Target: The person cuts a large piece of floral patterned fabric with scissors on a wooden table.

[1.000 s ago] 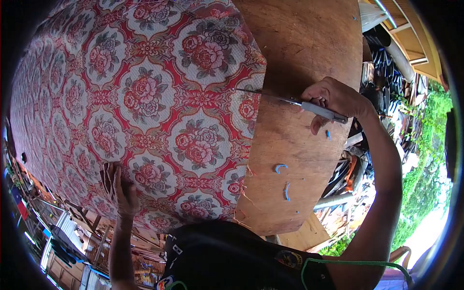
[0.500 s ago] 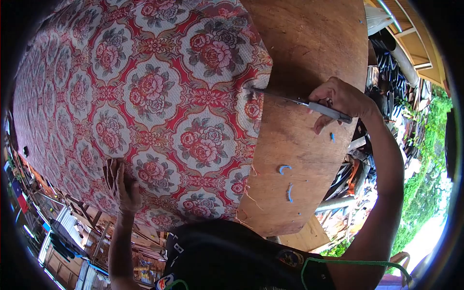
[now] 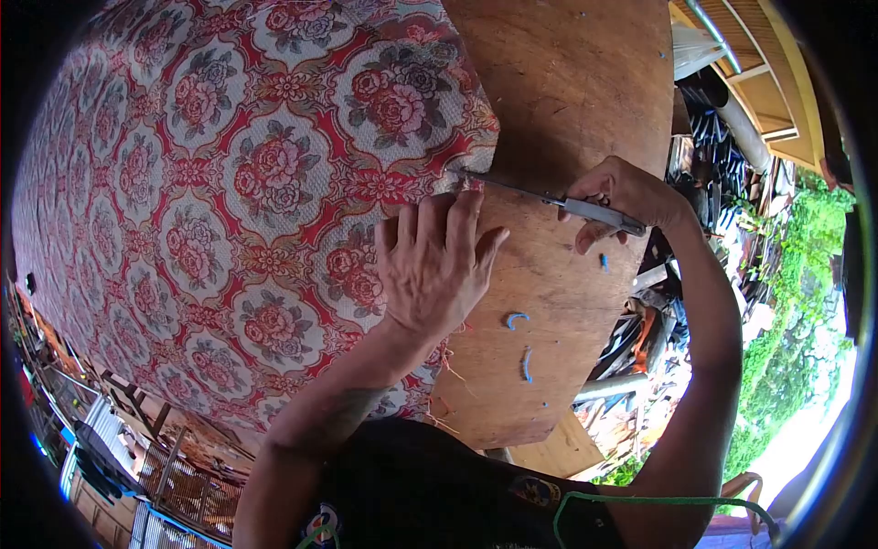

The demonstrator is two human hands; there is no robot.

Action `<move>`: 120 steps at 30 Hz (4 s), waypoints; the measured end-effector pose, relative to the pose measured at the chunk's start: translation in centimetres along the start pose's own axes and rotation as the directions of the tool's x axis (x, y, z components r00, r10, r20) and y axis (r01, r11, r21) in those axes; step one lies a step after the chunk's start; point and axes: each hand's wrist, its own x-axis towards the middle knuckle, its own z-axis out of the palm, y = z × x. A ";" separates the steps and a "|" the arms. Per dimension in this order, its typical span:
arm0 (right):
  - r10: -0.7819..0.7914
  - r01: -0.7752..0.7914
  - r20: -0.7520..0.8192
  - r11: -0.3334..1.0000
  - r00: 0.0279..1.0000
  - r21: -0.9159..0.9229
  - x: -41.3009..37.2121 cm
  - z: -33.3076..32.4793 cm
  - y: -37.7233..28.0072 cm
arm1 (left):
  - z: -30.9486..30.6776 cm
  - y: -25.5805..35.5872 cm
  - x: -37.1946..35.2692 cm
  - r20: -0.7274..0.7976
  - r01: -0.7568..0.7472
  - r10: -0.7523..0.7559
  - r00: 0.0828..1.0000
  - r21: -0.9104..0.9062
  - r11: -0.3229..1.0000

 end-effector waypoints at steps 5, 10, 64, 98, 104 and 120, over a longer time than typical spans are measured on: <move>-0.066 0.066 0.012 0.997 0.998 0.031 0.3 0.2 0.8 | 1.1 -0.9 0.5 -0.091 -0.025 0.028 0.996 0.029 0.999; -0.050 0.049 0.008 0.998 0.999 0.049 0.2 0.6 0.8 | 2.1 -1.2 0.5 -0.163 -0.078 0.083 0.983 0.034 0.996; -0.249 0.249 -0.001 0.968 0.969 0.034 2.7 1.9 -1.2 | 2.1 -1.8 -0.7 -0.219 -0.180 0.149 0.964 -0.130 0.975; -0.172 0.172 -0.011 0.985 0.985 0.033 4.3 2.4 -5.6 | 1.3 -1.9 -1.0 -0.132 -0.160 0.139 0.981 -0.166 0.973; -0.168 0.168 -0.005 0.985 0.986 0.041 4.5 2.2 -5.4 | 1.5 -2.0 -1.0 -0.149 -0.174 0.150 0.978 -0.167 0.970; -0.152 0.152 0.012 0.988 0.988 0.011 5.0 2.2 -7.6 | 1.7 -2.2 -1.1 -0.118 -0.157 0.137 0.984 -0.175 0.972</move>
